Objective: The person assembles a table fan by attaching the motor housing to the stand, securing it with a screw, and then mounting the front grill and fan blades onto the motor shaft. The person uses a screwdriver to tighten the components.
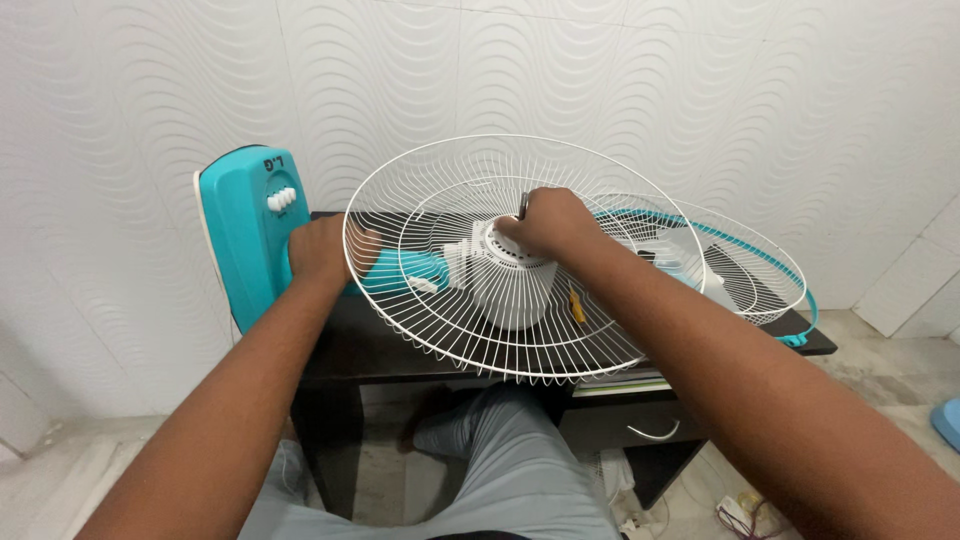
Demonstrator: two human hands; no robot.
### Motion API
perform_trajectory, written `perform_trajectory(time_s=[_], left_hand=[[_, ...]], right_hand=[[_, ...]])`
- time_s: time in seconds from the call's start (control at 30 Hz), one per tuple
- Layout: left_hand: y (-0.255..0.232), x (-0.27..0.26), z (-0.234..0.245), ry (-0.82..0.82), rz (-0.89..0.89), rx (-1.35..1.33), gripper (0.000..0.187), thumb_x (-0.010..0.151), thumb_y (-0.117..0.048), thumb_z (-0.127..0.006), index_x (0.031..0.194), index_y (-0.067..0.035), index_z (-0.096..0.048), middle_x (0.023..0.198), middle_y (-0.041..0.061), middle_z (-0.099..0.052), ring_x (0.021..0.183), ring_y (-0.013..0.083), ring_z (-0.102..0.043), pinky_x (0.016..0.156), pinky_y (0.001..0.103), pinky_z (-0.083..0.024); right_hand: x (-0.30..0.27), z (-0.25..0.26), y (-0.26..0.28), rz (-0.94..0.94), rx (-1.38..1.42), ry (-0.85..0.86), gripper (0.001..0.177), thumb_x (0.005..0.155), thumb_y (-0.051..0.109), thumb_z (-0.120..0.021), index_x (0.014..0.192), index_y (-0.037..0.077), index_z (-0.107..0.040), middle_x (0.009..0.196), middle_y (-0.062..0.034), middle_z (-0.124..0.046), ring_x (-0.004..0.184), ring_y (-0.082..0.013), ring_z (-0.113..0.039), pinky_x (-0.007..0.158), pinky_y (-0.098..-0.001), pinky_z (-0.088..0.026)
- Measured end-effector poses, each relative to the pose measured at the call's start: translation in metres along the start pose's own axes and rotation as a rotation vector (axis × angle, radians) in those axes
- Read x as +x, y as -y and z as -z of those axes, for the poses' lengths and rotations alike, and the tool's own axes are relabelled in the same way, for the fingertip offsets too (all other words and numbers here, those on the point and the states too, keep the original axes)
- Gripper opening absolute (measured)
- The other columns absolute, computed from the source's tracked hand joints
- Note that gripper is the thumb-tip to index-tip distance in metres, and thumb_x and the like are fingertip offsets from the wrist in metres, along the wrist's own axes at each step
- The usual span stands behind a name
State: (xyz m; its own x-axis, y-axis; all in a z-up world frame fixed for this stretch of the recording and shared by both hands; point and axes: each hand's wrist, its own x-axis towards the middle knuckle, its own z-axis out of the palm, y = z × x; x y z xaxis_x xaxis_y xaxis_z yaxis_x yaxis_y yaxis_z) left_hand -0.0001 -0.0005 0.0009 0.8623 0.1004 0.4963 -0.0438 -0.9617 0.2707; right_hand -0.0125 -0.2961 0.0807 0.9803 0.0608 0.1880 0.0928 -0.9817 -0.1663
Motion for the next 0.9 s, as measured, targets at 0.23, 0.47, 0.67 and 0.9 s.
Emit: perform_trajectory(time_s=[0.23,0.47,0.67,0.9], left_hand=[[-0.004,-0.002,0.005,0.004,-0.011,-0.016,0.039,0.086,-0.038,-0.054,0.081,-0.006,-0.077,0.085,0.023,-0.074,0.078,0.0427,-0.072,0.07,0.052,-0.055],[-0.011,-0.001,0.003,0.015,0.019,0.03,0.043,0.087,-0.04,-0.058,0.079,-0.002,-0.076,0.084,0.026,-0.073,0.077,0.0428,-0.072,0.071,0.052,-0.055],[-0.01,0.002,0.005,0.007,0.017,0.007,0.047,0.088,-0.047,-0.062,0.078,-0.003,-0.076,0.082,0.024,-0.073,0.077,0.0426,-0.071,0.07,0.051,-0.055],[-0.018,0.009,-0.004,-0.023,0.056,0.015,0.045,0.088,-0.046,-0.062,0.076,-0.006,-0.078,0.082,0.023,-0.073,0.078,0.0413,-0.072,0.071,0.05,-0.055]], right_hand=[[-0.023,0.021,-0.008,0.177,-0.001,0.132,0.063,0.084,0.051,-0.076,0.12,0.0,-0.064,0.103,-0.0211,-0.072,0.093,-0.0325,-0.073,0.083,-0.0428,-0.058],[-0.061,0.018,-0.012,0.196,0.061,0.021,0.06,0.09,0.045,-0.071,0.125,-0.001,-0.056,0.104,-0.0234,-0.073,0.096,-0.0355,-0.073,0.084,-0.0457,-0.058],[-0.07,-0.002,-0.013,0.246,0.073,-0.142,0.057,0.091,0.044,-0.071,0.121,-0.002,-0.056,0.1,-0.0235,-0.073,0.092,-0.0369,-0.073,0.082,-0.0468,-0.058],[-0.059,-0.028,-0.031,0.274,0.194,-0.306,0.053,0.091,0.043,-0.071,0.119,0.0,-0.059,0.099,-0.0203,-0.074,0.089,-0.0361,-0.074,0.077,-0.0469,-0.058]])
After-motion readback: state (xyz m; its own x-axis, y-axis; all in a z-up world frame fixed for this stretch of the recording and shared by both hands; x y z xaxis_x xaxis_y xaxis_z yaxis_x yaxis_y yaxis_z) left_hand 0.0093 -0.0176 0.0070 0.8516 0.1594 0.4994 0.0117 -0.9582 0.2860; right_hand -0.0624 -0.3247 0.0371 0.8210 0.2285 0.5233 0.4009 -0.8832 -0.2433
